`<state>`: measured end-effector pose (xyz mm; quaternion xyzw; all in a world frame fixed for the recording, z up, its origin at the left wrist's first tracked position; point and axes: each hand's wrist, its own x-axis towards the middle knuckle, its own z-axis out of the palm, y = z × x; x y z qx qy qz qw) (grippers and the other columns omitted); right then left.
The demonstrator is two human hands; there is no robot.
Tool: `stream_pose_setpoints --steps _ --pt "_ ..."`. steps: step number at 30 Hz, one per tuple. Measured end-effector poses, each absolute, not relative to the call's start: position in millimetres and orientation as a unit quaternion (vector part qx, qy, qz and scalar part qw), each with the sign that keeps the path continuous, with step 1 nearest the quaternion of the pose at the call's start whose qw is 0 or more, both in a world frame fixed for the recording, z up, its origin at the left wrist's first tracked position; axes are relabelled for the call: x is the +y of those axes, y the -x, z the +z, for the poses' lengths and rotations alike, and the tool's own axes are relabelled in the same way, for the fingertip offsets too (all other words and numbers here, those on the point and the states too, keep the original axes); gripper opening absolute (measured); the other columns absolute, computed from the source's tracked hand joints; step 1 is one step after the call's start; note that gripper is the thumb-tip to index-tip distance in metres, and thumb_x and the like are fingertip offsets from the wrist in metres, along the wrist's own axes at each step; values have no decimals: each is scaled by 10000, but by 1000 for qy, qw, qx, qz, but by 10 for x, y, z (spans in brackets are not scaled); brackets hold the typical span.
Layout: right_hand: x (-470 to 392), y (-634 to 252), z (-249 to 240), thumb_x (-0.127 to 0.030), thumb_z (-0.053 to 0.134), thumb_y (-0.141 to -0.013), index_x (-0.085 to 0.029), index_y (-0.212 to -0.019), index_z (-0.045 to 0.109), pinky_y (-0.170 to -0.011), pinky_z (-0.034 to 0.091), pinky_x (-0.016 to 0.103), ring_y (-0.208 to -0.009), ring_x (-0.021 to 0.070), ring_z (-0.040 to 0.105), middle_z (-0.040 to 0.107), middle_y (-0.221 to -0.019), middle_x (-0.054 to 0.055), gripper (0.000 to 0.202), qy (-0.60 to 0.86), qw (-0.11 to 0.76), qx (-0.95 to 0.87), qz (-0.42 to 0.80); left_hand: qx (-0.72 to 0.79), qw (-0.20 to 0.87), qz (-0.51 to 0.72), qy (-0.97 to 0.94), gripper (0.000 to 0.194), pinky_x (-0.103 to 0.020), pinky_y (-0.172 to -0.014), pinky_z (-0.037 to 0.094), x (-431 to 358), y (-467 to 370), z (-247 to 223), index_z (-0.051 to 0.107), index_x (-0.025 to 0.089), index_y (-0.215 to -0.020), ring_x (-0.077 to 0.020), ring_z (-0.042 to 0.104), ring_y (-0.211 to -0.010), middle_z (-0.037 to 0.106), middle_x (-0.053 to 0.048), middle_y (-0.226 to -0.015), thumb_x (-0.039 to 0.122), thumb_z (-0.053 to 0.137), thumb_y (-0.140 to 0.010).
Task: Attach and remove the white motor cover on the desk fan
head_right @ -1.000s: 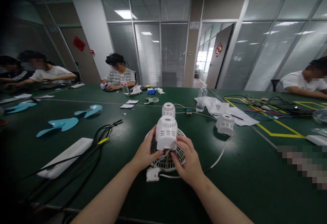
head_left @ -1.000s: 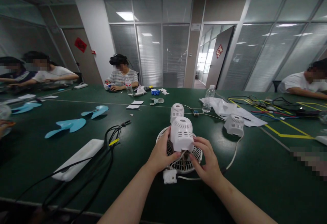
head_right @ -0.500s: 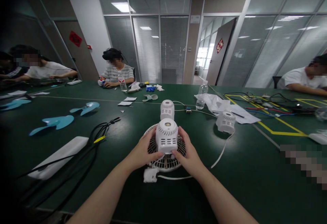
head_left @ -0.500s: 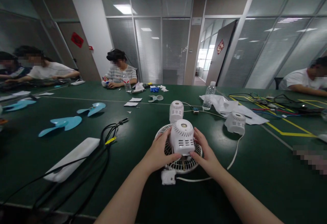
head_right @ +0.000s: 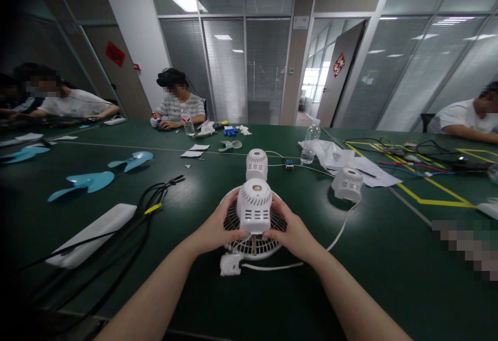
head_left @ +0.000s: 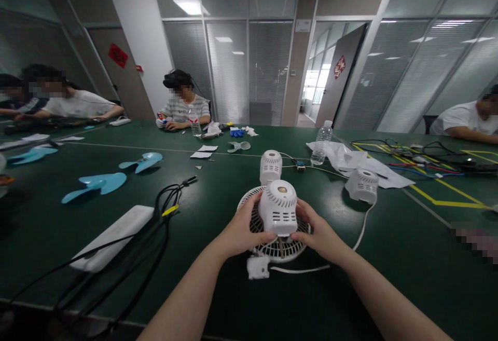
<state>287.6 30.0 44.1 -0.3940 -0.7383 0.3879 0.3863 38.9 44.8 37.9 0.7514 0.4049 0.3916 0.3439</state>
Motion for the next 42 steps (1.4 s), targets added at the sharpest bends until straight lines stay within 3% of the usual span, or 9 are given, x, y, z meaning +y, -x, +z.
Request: stream_pose_setpoints --steps 6,17,24,31,35,42 --pt "283 -2866 421 -203 722 -766 -284 -1453 255 -1137 294 527 -1346 245 410 429 -1457 95 834 404 397 -734 375 417 320 368 -767 1002 -553 -1116 278 446 -401 388 238 267 -1466 -353 327 -1358 344 -116 -1482 375 790 -637" --pt "252 -2848 588 -235 719 -763 -252 -1439 257 -1154 273 508 -1358 258 384 375 -1482 109 818 403 367 -733 408 437 291 311 -793 1043 -580 -1104 275 403 -370 526 202 269 -1476 -365 320 -1360 336 -122 -1491 462 782 -630" --pt "214 -2851 604 -347 745 -739 -240 -1458 248 -1112 314 544 -1327 307 416 401 -1464 125 880 418 349 -747 381 443 275 293 -801 1065 -570 -1133 231 382 -377 517 137 262 -1492 -361 260 -1393 270 -106 -1532 459 760 -652" --pt "276 -2846 405 -390 705 -768 -218 -1431 315 -1112 317 513 -1326 303 412 430 -1442 124 789 441 384 -743 327 433 266 280 -814 1063 -544 -1167 163 390 -378 475 106 241 -1498 -338 197 -1422 229 -91 -1553 455 744 -675" --pt "292 -2870 359 -366 681 -792 -228 -1446 287 -1121 304 505 -1341 287 396 418 -1454 115 776 442 382 -745 324 438 264 298 -806 958 -540 -1159 190 403 -392 454 151 252 -1491 -333 220 -1416 261 -83 -1543 461 699 -734" --pt "302 -2856 352 -272 624 -827 -258 -1470 236 -1142 272 496 -1360 262 377 395 -1477 85 751 440 380 -745 326 453 255 294 -802 979 -539 -1153 207 425 -435 417 112 266 -1497 -331 212 -1421 236 -76 -1553 449 701 -737"
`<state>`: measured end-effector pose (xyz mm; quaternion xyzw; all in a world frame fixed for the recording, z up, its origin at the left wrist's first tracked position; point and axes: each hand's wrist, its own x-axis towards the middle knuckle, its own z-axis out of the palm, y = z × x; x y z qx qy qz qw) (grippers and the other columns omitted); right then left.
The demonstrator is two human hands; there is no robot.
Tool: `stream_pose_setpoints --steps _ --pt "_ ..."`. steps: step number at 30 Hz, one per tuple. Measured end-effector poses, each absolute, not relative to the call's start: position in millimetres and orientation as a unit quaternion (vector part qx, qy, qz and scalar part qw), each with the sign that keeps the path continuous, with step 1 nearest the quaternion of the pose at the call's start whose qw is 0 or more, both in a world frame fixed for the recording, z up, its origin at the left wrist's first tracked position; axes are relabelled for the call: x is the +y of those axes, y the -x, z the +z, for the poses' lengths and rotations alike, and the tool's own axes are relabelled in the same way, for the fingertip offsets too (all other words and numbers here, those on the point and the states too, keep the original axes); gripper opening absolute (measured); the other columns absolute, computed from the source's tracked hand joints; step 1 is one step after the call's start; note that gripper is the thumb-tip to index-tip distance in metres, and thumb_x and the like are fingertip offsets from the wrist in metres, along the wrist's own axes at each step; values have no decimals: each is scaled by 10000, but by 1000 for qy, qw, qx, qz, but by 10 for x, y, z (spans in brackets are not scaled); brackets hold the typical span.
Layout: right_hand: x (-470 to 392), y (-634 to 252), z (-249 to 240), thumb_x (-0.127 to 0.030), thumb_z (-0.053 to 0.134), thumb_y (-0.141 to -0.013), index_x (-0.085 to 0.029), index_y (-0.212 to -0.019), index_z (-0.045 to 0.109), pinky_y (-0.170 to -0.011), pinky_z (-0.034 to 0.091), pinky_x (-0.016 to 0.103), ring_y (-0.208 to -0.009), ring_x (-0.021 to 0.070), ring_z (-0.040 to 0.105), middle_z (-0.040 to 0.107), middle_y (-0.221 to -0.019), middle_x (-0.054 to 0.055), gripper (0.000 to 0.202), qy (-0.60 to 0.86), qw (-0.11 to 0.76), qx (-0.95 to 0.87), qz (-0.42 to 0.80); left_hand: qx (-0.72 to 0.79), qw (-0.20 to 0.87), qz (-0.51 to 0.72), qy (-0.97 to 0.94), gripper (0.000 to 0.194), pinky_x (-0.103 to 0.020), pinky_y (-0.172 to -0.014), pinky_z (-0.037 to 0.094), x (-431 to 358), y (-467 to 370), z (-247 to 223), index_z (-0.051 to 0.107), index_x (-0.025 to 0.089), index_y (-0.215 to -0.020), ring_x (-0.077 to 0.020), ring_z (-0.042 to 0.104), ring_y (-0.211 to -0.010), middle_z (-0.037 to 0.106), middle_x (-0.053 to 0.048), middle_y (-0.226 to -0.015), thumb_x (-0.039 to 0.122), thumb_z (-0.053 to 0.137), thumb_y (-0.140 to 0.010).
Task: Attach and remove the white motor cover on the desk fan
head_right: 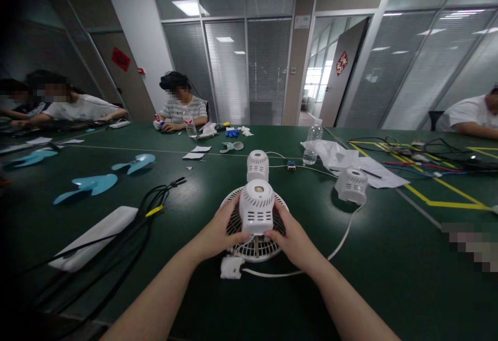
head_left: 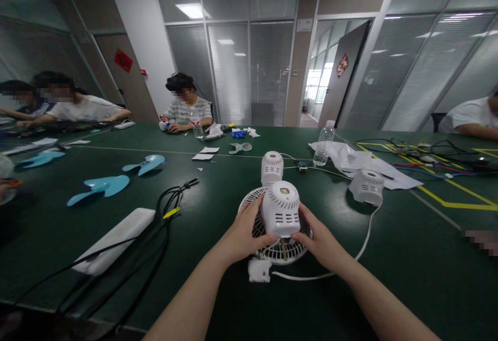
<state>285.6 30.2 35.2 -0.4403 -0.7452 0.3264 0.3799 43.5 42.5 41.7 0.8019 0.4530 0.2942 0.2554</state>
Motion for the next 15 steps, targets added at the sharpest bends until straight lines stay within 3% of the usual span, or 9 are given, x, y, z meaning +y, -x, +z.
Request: stream_pose_setpoints --steps 11,15 --pt "267 -2872 543 -207 689 -765 -234 -1357 379 -1102 358 475 -1275 241 488 521 -1368 87 669 452 366 -737 345 460 249 271 -808 1000 -535 -1136 259 424 -432 508 137 269 -1493 -336 264 -1403 289 -83 -1531 459 725 -707" --pt "244 -2854 520 -220 715 -745 -241 -1354 382 -1090 373 467 -1254 241 502 536 -1344 78 695 463 369 -741 317 457 234 257 -819 985 -528 -1171 155 455 -397 469 128 264 -1496 -316 165 -1439 232 -71 -1557 463 708 -725"
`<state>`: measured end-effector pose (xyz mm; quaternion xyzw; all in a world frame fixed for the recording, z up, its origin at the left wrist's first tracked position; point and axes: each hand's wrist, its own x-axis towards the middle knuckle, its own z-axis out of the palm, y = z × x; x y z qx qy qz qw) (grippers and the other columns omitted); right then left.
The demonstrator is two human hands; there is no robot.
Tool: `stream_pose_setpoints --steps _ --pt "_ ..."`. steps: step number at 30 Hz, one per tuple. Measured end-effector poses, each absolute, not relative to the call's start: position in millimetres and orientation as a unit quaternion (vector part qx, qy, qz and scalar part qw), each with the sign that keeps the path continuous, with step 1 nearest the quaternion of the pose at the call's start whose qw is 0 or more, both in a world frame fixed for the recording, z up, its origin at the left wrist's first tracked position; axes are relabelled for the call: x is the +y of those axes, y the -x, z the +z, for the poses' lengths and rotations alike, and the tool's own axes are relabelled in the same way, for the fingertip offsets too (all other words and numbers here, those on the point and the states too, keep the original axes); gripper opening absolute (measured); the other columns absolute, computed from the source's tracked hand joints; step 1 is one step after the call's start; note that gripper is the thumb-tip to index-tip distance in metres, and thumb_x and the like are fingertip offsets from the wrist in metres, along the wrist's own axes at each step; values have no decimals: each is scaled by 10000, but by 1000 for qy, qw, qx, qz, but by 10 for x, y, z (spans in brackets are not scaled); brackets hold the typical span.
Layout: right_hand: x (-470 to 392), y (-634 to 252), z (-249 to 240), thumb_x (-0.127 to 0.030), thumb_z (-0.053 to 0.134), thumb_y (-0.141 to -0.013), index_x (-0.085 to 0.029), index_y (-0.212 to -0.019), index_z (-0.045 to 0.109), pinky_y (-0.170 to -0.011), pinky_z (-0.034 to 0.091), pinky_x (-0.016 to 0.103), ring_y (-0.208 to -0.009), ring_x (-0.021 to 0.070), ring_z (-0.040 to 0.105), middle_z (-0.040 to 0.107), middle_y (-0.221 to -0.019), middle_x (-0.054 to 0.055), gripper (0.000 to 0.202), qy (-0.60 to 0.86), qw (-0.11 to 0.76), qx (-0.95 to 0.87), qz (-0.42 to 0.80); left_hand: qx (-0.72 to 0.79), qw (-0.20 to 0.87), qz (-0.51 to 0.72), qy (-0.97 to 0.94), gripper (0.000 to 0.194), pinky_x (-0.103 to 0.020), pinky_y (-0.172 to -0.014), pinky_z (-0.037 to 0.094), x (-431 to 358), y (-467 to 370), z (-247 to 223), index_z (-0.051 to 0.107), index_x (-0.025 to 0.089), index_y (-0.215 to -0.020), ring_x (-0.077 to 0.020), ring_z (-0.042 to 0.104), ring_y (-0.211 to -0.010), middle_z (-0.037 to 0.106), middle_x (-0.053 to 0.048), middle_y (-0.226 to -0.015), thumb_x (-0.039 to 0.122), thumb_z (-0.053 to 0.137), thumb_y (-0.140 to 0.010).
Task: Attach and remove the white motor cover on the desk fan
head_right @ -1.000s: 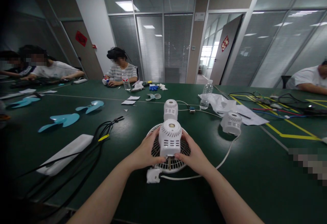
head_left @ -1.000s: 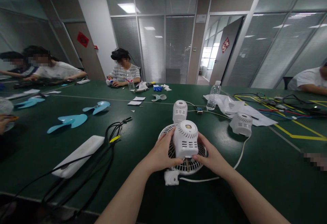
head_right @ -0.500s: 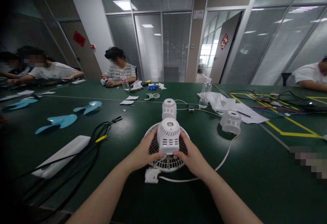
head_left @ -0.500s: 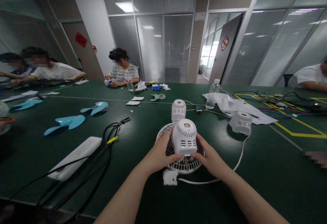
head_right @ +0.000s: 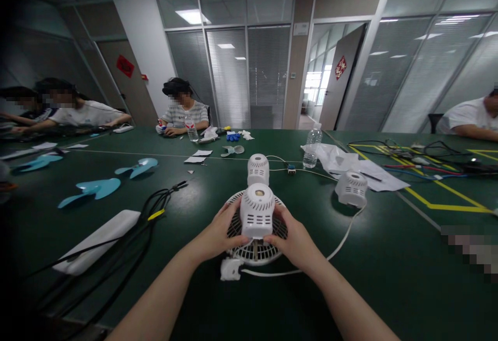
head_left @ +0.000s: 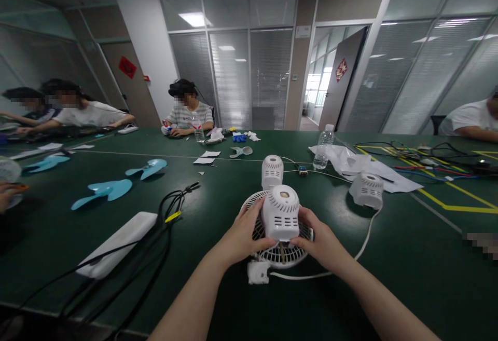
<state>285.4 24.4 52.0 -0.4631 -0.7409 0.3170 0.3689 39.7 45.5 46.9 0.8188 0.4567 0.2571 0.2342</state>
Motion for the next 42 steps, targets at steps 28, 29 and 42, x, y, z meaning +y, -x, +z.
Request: stream_pose_setpoints --steps 28,29,42 --pt "233 -2936 342 -278 548 -828 -276 -1474 216 -1143 228 553 -1376 275 344 363 -1497 80 726 442 438 -716 317 491 216 453 -712 596 -491 -1073 303 549 -333 385 481 271 -1291 -294 433 -1282 502 -77 -1364 476 658 -760" --pt "246 -2958 341 -250 530 -820 -282 -1459 244 -1141 239 547 -1367 269 359 383 -1485 74 701 445 456 -703 316 497 231 509 -663 490 -459 -1056 336 576 -304 375 512 253 -1248 -272 473 -1247 539 -78 -1316 469 591 -815" --pt "235 -2957 376 -307 552 -846 -270 -1343 377 -1075 357 492 -1258 265 482 518 -1340 93 528 468 476 -695 265 524 312 598 -521 264 -353 -832 503 708 -288 199 607 208 -1019 -204 644 -911 669 -50 -1016 346 584 -795"
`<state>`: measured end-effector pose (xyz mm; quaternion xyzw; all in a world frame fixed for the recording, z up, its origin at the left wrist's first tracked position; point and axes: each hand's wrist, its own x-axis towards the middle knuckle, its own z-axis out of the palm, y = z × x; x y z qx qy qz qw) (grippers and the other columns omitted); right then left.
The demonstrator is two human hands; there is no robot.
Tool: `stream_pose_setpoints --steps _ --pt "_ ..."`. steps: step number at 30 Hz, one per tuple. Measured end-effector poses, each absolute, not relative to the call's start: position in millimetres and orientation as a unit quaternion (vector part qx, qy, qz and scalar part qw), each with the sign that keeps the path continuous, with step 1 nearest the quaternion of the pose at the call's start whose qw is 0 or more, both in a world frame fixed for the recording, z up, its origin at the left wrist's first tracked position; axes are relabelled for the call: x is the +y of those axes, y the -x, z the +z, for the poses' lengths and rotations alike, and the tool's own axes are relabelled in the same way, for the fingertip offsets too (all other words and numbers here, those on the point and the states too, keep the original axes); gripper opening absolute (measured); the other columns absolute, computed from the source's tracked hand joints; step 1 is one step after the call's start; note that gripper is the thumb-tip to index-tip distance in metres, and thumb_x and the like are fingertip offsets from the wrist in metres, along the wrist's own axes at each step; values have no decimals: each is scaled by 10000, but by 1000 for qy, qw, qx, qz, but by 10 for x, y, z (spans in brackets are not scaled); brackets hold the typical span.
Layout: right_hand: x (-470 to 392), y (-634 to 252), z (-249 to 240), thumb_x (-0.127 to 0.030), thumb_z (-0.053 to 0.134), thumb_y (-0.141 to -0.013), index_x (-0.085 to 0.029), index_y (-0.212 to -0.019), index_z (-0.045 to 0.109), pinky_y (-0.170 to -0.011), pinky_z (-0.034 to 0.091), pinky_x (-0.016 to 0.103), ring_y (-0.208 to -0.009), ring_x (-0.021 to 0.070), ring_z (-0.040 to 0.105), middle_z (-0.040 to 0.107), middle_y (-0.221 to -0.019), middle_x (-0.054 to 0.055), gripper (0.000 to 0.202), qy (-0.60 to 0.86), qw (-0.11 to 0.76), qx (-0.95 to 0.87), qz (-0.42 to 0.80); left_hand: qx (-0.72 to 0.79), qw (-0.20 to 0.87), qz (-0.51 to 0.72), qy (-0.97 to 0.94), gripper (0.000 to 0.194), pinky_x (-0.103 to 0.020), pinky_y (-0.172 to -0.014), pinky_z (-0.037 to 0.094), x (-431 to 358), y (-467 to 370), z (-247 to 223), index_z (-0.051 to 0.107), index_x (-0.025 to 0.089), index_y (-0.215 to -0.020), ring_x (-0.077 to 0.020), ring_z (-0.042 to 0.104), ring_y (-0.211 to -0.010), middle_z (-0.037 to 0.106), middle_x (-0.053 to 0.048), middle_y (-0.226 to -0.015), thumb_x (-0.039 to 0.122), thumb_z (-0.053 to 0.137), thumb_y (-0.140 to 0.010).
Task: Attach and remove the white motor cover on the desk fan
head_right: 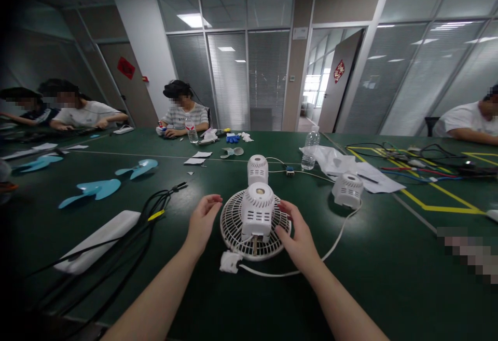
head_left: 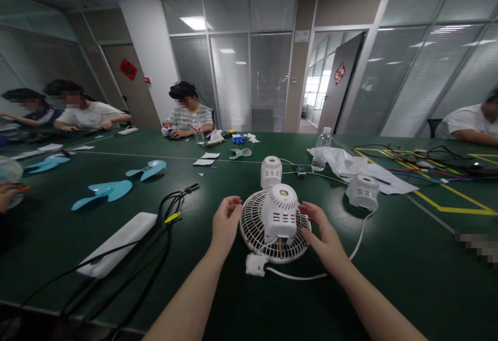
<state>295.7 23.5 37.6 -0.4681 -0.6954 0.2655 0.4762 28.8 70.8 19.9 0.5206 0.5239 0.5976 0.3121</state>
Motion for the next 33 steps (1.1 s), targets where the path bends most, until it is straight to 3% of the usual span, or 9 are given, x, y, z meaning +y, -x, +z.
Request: stream_pose_setpoints --steps 6,9,13,20,25,33 --pt "190 -2803 277 -346 674 -775 -256 -1500 -27 -1150 207 517 -1408 280 277 264 -1528 138 1012 462 419 -728 285 551 296 591 -510 234 -360 -839 505 812 -292 110 620 211 -995 -202 645 -898 669 -46 -1007 294 586 -779" --pt "227 -2743 262 -338 733 -712 -236 -1497 -107 -1159 169 518 -1424 287 234 195 -1556 143 1154 481 394 -735 270 565 287 599 -489 230 -369 -865 496 862 -229 58 609 207 -1002 -204 641 -923 665 -53 -1019 288 569 -791" --pt "280 -2687 327 -348 774 -649 -223 -1506 -47 -1134 212 545 -1390 324 303 277 -1526 155 1193 504 389 -731 248 582 283 602 -467 212 -375 -895 482 902 -149 -20 608 203 -985 -203 645 -928 670 -55 -994 279 563 -792" --pt "255 -2708 414 -380 785 -637 -250 -1490 147 -1088 310 527 -1289 319 463 498 -1389 114 1073 513 383 -731 236 595 282 591 -465 209 -388 -895 482 897 -122 -74 616 205 -967 -215 652 -913 674 -54 -969 259 589 -767" --pt "217 -2794 448 -431 768 -667 -229 -1485 152 -1070 339 511 -1271 313 486 523 -1369 119 1044 507 374 -747 212 600 281 586 -466 220 -386 -887 487 851 -100 -85 613 207 -983 -217 660 -903 676 -60 -982 256 587 -770" --pt "50 -3277 487 -380 753 -684 -242 -1471 174 -1035 388 474 -1230 303 525 540 -1355 100 988 531 348 -753 174 607 287 570 -473 260 -373 -866 498 823 -63 -130 600 202 -1043 -210 662 -908 670 -68 -1027 251 577 -789"
